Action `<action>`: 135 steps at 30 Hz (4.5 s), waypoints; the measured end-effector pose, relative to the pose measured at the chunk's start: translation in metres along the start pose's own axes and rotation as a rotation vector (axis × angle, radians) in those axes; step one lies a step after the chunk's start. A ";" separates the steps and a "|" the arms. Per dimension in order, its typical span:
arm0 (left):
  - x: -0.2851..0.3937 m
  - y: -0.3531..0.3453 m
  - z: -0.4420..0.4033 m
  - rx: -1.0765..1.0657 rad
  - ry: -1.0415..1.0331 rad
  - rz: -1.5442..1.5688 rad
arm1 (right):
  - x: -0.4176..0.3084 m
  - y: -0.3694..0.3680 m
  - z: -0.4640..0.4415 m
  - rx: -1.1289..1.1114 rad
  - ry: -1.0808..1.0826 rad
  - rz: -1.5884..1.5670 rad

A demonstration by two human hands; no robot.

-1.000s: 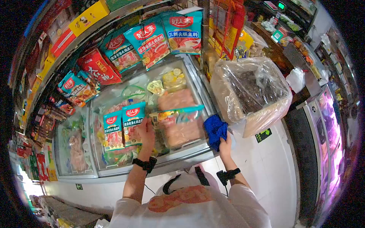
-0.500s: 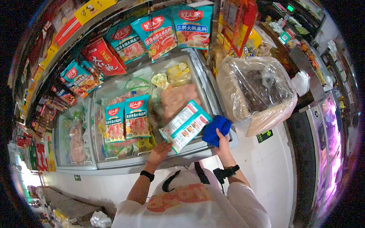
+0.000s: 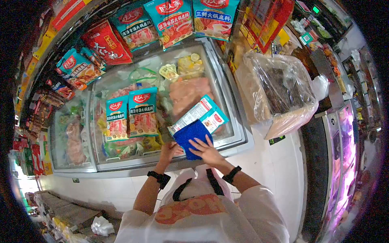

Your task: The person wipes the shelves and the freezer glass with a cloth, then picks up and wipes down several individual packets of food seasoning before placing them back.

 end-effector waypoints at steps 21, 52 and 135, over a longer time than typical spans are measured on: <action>0.027 -0.002 0.007 -0.093 0.089 -0.085 | 0.042 0.022 -0.003 0.498 -0.498 -0.138; 0.025 0.000 0.006 -0.129 0.058 0.015 | 0.043 0.004 -0.060 0.269 -0.069 0.081; -0.009 0.018 -0.011 0.131 -0.388 -0.633 | -0.010 -0.027 -0.046 0.173 0.112 -0.033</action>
Point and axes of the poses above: each hand's wrist, its own z-axis away from the middle knuckle, its own y-axis out of the back of the hand, x = y × z, the point moved 4 cm from there along -z, towards the middle knuckle, and after that the axes turned 10 degrees about y, right-handed, at the moved point
